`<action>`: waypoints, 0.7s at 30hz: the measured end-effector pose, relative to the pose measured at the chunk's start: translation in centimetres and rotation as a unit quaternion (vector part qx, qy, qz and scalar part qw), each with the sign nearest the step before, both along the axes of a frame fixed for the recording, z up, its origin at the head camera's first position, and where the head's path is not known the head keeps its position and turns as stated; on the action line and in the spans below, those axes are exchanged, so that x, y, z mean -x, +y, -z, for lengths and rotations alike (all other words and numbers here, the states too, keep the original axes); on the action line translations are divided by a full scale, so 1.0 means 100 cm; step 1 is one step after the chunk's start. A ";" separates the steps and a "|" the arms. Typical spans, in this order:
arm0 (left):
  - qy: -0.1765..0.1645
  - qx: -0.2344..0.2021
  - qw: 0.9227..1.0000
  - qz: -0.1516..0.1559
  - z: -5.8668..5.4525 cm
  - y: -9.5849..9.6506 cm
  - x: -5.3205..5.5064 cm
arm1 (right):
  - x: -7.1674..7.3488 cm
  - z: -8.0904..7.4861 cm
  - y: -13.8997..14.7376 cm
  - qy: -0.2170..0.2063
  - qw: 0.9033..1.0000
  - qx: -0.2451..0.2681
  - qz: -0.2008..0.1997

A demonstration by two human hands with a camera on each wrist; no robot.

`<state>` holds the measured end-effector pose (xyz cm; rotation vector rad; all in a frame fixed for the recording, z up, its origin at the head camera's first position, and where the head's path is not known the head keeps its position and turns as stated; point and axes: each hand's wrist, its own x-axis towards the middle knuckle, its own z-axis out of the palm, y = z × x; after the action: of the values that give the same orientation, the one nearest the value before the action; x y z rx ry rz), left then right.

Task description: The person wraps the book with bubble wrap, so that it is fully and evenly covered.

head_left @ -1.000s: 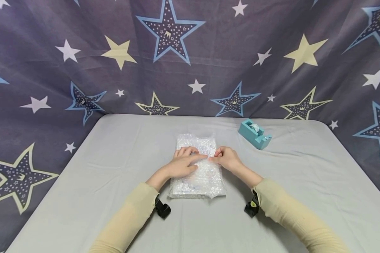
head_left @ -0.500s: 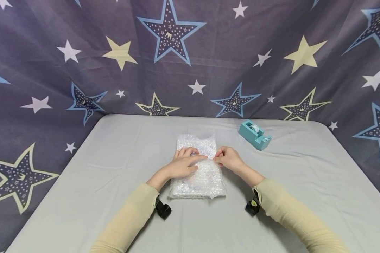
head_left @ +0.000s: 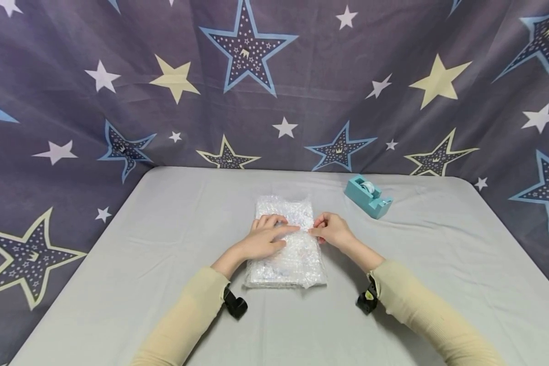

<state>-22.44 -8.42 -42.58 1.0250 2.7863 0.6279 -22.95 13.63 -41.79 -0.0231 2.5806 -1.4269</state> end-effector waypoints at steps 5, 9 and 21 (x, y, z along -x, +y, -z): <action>-0.004 -0.027 1.000 -0.003 0.002 -0.001 0.001 | 0.000 0.001 0.002 -0.001 1.000 0.013 0.000; -0.007 -0.041 0.999 -0.007 0.001 -0.002 0.001 | -0.001 0.002 0.007 -0.002 1.000 0.016 -0.012; -0.010 -0.113 0.994 -0.003 -0.002 -0.013 0.006 | -0.003 -0.007 0.031 0.030 0.998 -0.023 -0.053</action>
<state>-23.09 -9.73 -42.38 1.0407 2.7496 0.9658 -22.68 16.70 -41.10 -0.1962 2.6155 -1.3484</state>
